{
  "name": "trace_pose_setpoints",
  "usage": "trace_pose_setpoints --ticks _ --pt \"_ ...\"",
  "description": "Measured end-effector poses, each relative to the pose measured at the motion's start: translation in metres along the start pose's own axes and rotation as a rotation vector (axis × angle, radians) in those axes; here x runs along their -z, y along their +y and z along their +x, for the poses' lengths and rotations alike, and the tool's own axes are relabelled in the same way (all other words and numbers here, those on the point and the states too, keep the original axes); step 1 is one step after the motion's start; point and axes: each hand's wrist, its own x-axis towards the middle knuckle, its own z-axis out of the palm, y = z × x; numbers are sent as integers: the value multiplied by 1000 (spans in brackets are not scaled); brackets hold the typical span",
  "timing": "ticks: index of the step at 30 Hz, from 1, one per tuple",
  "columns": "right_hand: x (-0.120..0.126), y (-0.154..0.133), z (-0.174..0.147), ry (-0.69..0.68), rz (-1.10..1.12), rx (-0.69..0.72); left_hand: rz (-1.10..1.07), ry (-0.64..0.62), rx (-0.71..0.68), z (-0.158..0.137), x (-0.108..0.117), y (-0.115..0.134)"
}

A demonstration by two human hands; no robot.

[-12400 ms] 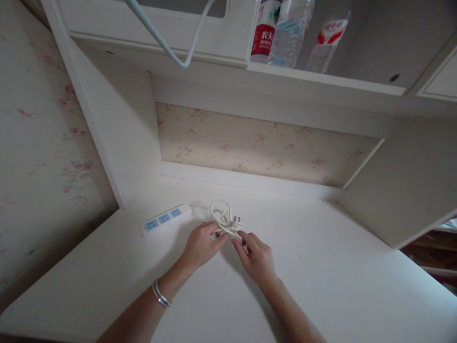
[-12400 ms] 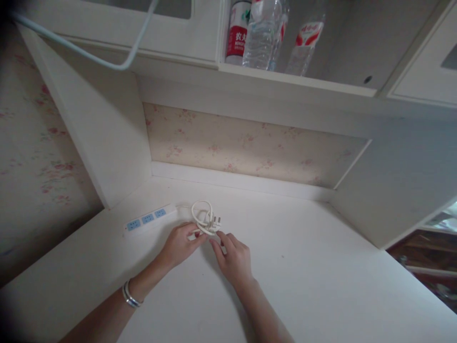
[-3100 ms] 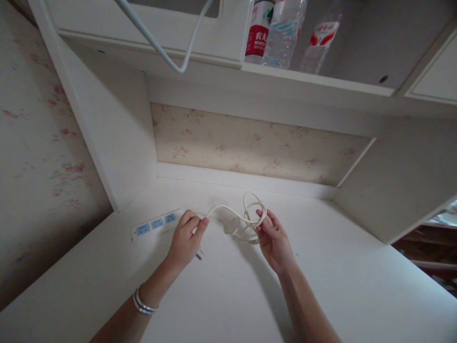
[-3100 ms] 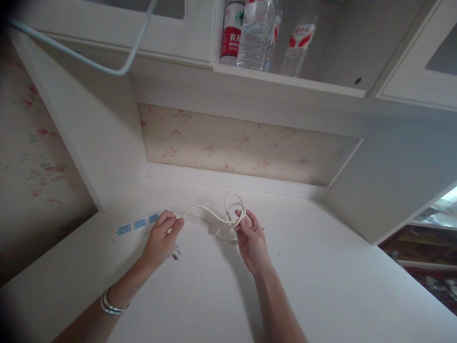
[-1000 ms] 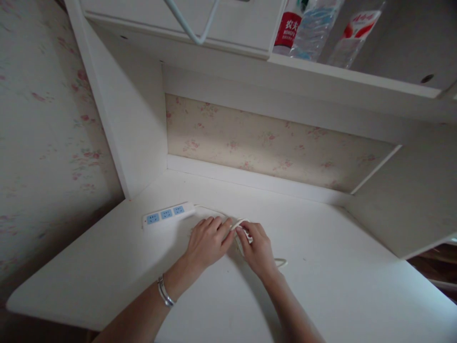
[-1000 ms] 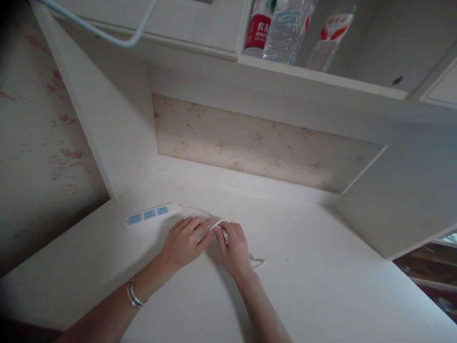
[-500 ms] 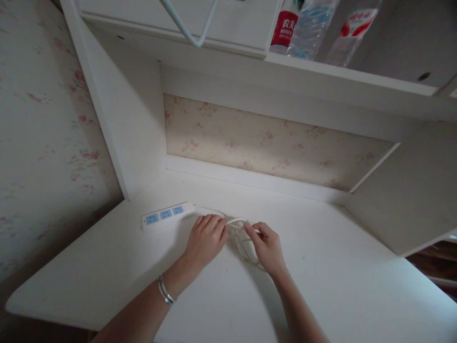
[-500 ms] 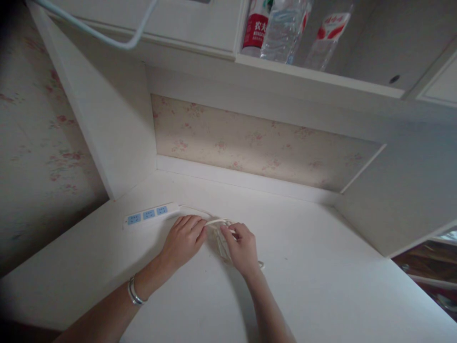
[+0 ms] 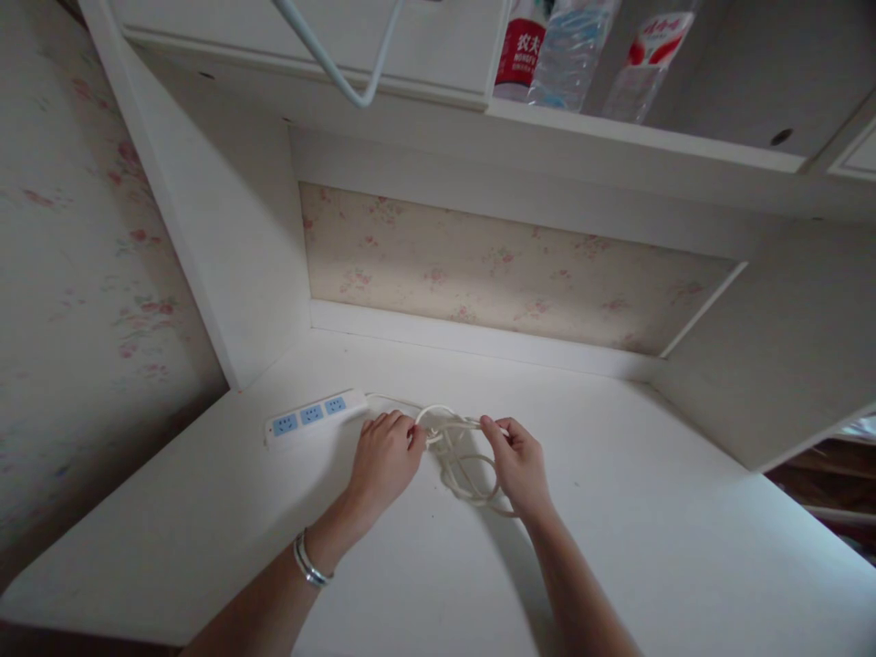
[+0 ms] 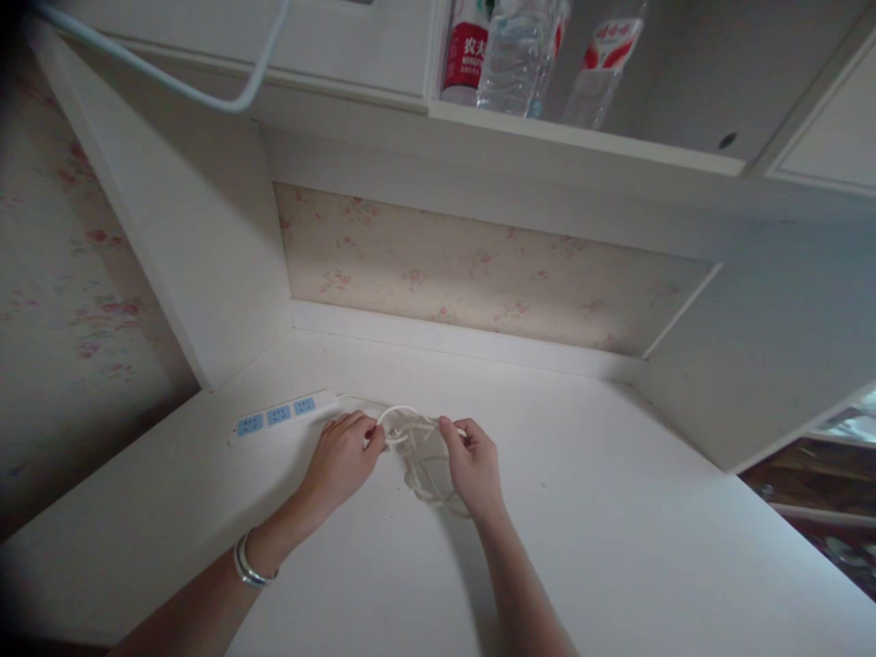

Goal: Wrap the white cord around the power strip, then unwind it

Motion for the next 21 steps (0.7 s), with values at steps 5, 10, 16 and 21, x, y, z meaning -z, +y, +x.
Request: trace_pose_setpoints --ticks 5,10,16,21 --pt "5 2 8 130 198 54 -72 -41 -21 -1 -2 -1" --pt "15 3 17 166 654 38 -68 -82 52 -1 -4 -6" --pt "32 -2 22 206 1045 -89 -95 -62 88 2 -3 -12" --pt "44 6 28 184 1261 -142 -204 -73 82 1 -1 -12"
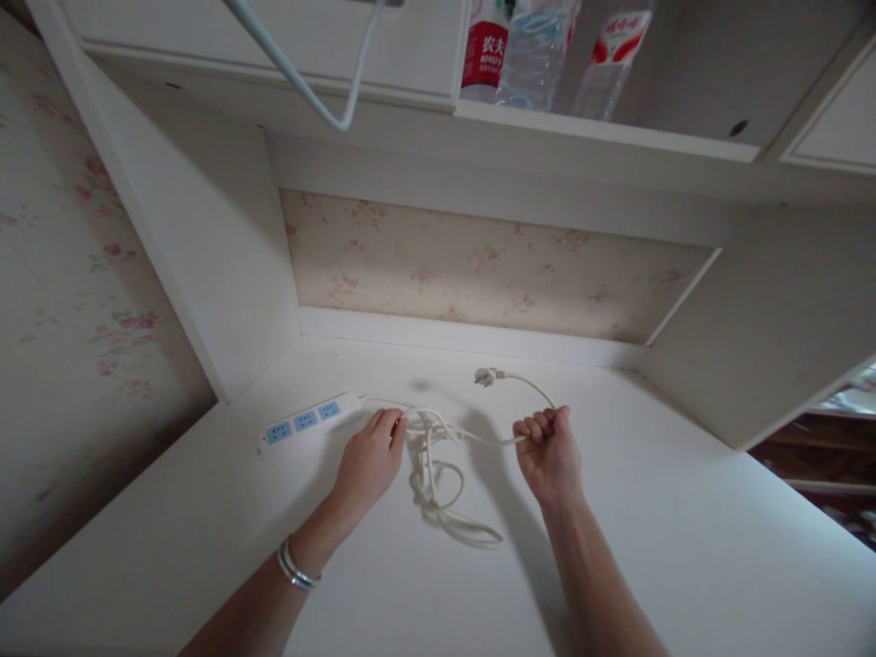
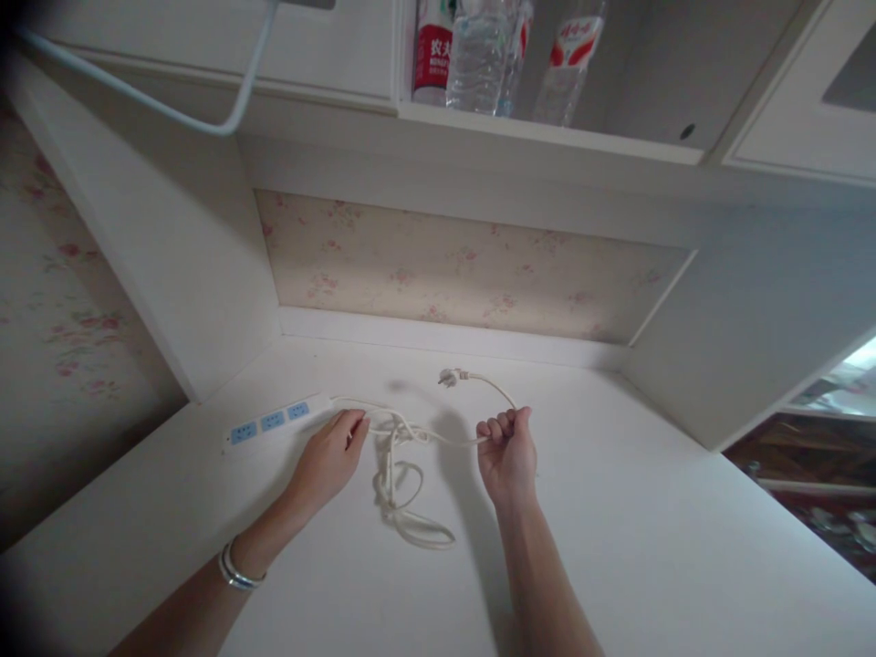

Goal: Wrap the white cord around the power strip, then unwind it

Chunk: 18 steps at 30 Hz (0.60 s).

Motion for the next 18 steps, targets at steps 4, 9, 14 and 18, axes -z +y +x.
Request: trace_pose_setpoints --ticks 4,9,14,18 --pt "2 -1 0 -32 29 -44 -199 -67 3 -2 -2 0" --pt "-1 1 -6 -66 -37 -71 -521 -85 43 -1 -2 5" --pt "-2 -1 -8 -87 -13 -67 -809 -171 86 -1 7 11" --pt "0 -2 -7 -94 40 -60 -871 -156 118 -2 10 11"
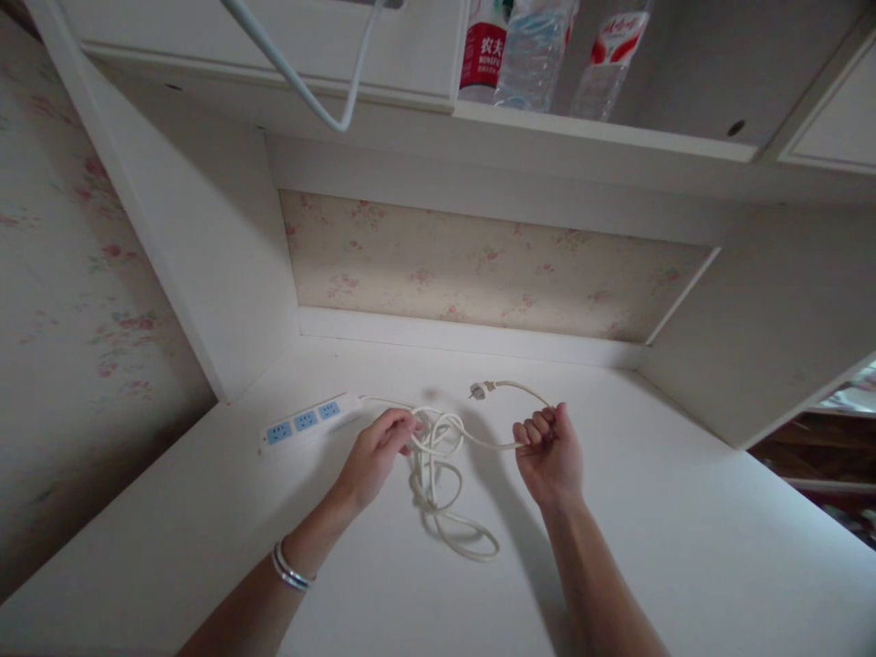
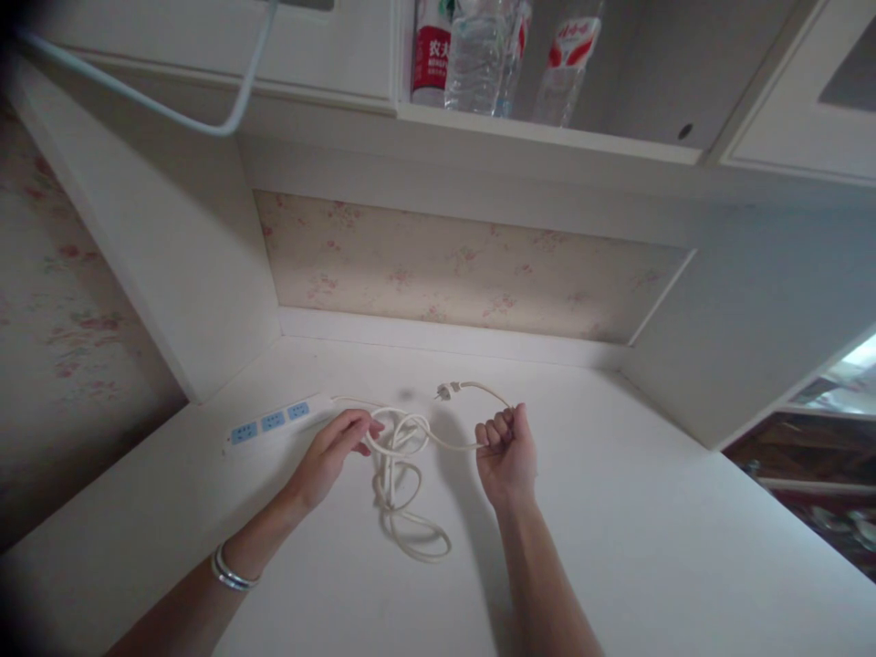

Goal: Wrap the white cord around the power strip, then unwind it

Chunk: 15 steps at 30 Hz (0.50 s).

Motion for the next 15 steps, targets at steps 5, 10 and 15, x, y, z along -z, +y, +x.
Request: trace_pose_setpoints --ticks 5,10,15 --pt "0 -2 -2 -6 27 -11 38 5 25 2 -4 -11" --pt "-2 -5 -5 -21 19 -49 -129 -4 130 4 -7 -13" --pt "-2 -7 -8 -11 -48 -82 -221 -44 227 4 -1 -10"
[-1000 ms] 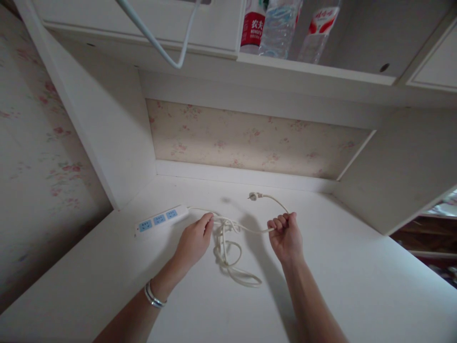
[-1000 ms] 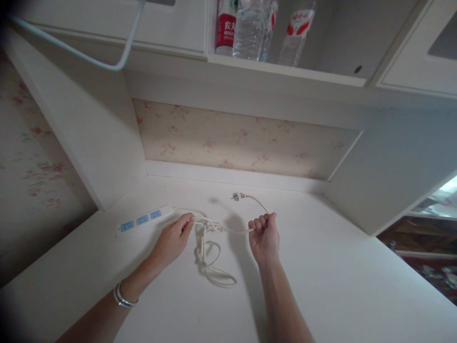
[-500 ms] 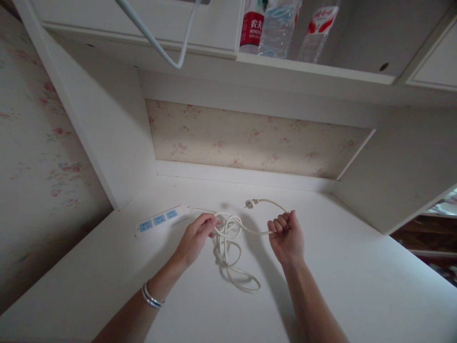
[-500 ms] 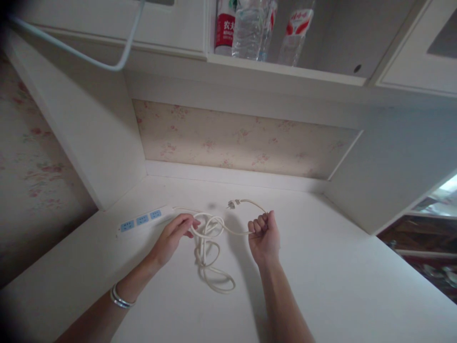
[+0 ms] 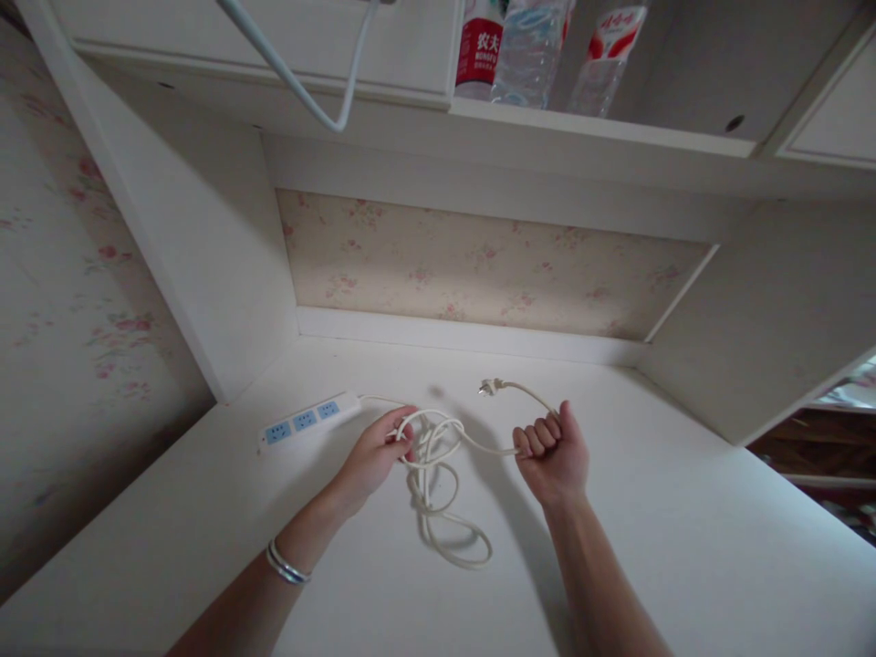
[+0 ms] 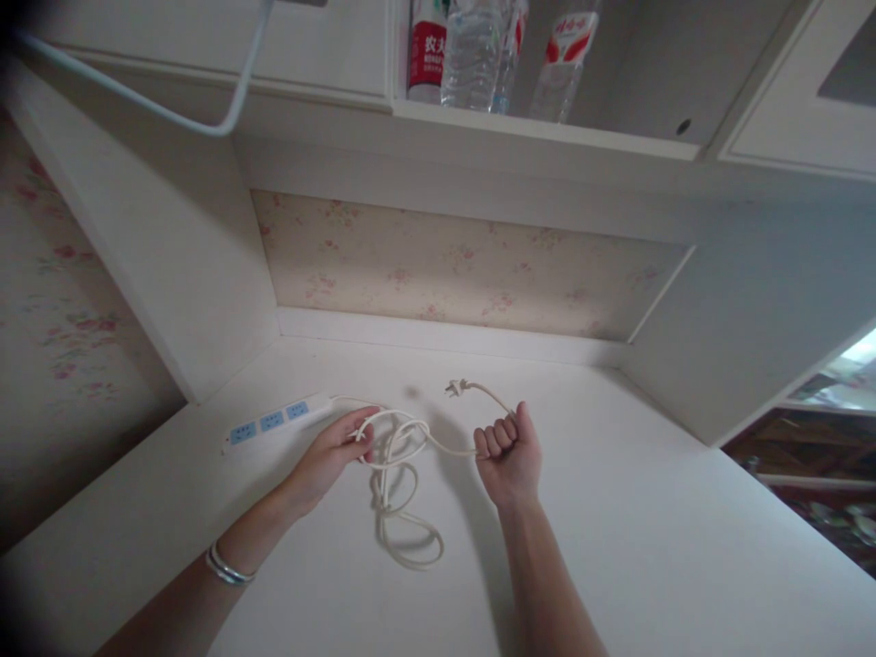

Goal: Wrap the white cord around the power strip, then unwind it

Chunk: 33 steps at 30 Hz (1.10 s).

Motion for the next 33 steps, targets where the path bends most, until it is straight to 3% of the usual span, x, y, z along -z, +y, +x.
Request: trace_pose_setpoints --ticks 3,6,10,16,26,33 --pt "0 1 -3 -28 -112 -21 -132 -95 94 0 4 1" --pt "0 3 -5 -59 -198 8 -235 -86 186 1 8 3" --pt "0 6 -6 -65 -227 5 -213 -116 312 0 10 5" --pt "0 10 -5 -89 -230 -3 -44 -143 250 0 9 -2" --pt "0 26 -11 -231 -490 97 -178 -85 207 1 7 -5" --pt "6 31 -15 -279 -975 161 -234 -154 225 0 5 -2"
